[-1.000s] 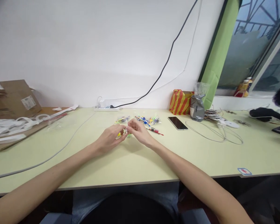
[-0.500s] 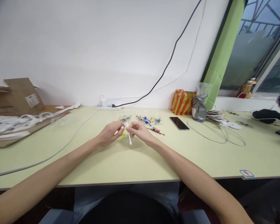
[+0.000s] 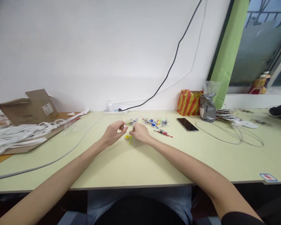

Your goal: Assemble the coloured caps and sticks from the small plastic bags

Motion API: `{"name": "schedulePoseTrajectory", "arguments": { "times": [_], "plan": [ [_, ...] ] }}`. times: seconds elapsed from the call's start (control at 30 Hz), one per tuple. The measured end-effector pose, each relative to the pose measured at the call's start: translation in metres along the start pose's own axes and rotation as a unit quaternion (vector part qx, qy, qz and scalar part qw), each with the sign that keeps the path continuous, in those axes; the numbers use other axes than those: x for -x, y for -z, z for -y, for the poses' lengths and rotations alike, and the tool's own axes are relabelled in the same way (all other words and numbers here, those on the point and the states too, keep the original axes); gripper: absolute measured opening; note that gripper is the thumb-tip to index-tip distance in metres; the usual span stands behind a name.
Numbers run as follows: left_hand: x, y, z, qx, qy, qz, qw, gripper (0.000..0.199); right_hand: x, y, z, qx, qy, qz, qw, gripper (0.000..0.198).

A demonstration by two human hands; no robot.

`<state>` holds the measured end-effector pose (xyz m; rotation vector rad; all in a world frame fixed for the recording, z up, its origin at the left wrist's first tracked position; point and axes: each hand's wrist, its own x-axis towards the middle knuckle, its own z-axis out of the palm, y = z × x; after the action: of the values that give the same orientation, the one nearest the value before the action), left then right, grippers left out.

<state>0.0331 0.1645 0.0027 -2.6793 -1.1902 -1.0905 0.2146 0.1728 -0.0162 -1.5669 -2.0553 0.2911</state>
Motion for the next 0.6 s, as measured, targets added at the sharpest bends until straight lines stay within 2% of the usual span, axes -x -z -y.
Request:
{"name": "schedulePoseTrajectory", "arguments": {
  "times": [0.13,0.23,0.3,0.43,0.6],
  "plan": [
    [-0.001,-0.003,0.003,0.004,-0.03,0.004,1.0,0.021,-0.001,0.009,-0.006,-0.07,0.016,0.008,0.997,0.03],
    [-0.001,-0.005,0.009,0.009,-0.024,0.015,1.0,0.023,0.004,0.02,-0.015,-0.094,0.017,0.0,0.995,0.029],
    [-0.001,-0.006,0.015,0.008,-0.001,0.023,1.0,0.024,0.014,0.024,-0.023,-0.078,0.018,-0.027,0.996,0.03],
    [0.0,-0.01,0.036,0.018,0.072,0.057,0.996,0.025,0.035,0.026,-0.037,-0.017,0.019,-0.124,0.992,0.031],
    [-0.001,-0.015,0.056,0.096,0.098,0.111,0.984,0.03,0.032,0.037,-0.049,0.035,-0.003,-0.147,0.989,0.031]
  ]
}}
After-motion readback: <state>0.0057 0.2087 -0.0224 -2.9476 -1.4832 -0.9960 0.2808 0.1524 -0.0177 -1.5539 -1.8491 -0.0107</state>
